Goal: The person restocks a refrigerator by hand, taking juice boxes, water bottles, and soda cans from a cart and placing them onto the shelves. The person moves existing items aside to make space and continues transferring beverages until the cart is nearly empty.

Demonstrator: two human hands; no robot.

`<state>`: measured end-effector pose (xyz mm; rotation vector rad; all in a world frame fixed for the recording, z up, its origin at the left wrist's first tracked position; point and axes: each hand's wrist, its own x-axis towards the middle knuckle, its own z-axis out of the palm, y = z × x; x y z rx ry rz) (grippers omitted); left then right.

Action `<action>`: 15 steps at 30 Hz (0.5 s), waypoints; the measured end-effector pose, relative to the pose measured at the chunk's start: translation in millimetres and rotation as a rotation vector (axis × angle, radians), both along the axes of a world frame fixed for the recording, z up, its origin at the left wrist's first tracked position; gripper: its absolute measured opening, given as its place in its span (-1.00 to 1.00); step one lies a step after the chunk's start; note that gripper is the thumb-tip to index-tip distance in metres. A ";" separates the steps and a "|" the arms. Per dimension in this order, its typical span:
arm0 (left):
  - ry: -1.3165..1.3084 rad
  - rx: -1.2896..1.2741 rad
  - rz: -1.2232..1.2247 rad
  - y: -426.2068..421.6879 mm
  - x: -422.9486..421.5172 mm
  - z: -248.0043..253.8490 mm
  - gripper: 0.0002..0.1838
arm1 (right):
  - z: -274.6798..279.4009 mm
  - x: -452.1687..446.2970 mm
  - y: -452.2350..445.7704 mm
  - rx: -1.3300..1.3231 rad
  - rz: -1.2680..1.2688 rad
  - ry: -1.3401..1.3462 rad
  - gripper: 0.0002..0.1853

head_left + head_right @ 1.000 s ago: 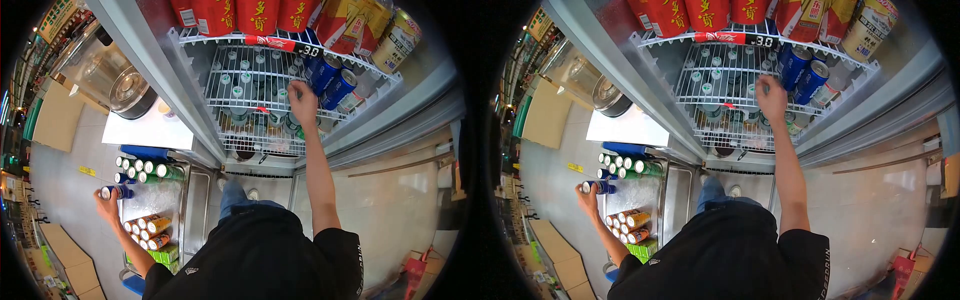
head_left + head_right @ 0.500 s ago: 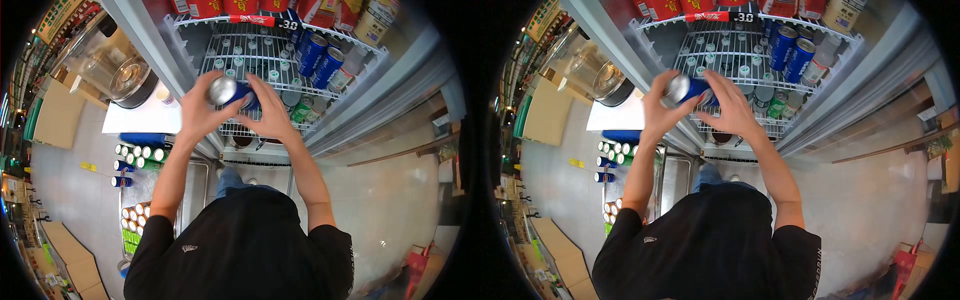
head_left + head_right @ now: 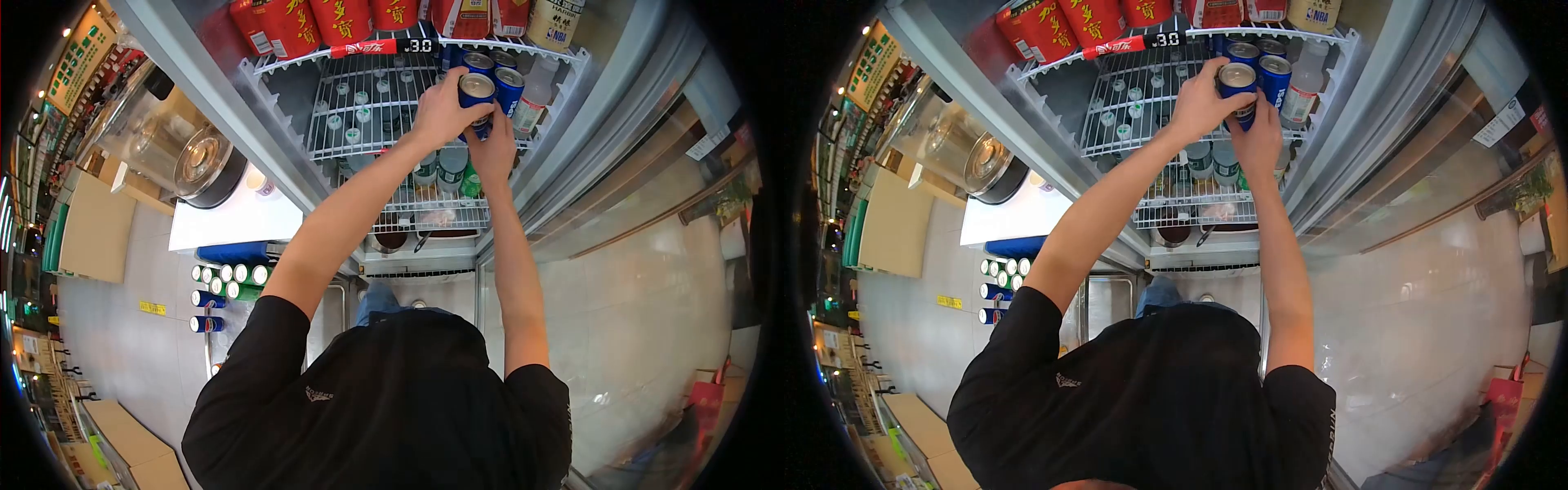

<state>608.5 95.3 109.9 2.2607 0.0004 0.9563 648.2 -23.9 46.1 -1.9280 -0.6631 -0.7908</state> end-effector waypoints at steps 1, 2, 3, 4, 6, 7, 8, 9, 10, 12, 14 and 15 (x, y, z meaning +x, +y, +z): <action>0.007 -0.033 -0.006 2.3 9.9 -4.6 -0.14 | -0.1 1.2 0.6 0.010 -0.021 0.023 -0.28; 0.014 -0.066 -0.009 6.8 18.6 -9.8 -0.11 | -0.1 3.4 0.4 0.034 -0.010 0.053 -0.28; 0.180 -0.078 -0.026 5.6 12.1 0.0 -0.03 | 1.0 2.4 -1.8 0.057 0.003 0.085 -0.27; 0.194 -0.016 0.022 6.3 11.3 -5.8 -0.02 | 0.8 -0.2 -3.8 0.079 0.015 0.118 -0.27; 0.223 0.110 0.115 6.6 9.8 -17.7 0.02 | 1.9 -4.3 -11.8 0.026 -0.057 0.055 -0.22; 0.374 -0.001 0.061 7.6 7.6 -19.1 0.13 | 1.0 -3.3 -16.7 -0.027 -0.112 -0.059 -0.20; 0.383 -0.091 -0.014 9.0 9.5 -22.9 0.19 | 0.1 -1.9 -20.5 -0.083 -0.168 -0.170 -0.18; 0.395 -0.187 -0.089 11.3 12.8 -33.0 0.25 | 0.5 -0.7 -23.7 -0.128 -0.138 -0.171 -0.15; 0.406 -0.283 -0.164 13.4 16.8 -42.7 0.31 | 2.5 2.1 -25.9 -0.173 -0.108 -0.173 -0.11; 0.387 -0.280 -0.244 16.0 27.0 -48.3 0.33 | 0.4 8.5 -25.8 -0.202 -0.053 -0.143 -0.06; 0.364 -0.278 -0.285 15.2 30.4 -46.4 0.31 | -3.1 12.8 -25.5 -0.173 -0.001 -0.075 0.00; 0.427 -0.233 -0.228 13.5 30.1 -44.2 0.26 | -3.9 13.6 -25.6 -0.182 -0.001 -0.077 -0.01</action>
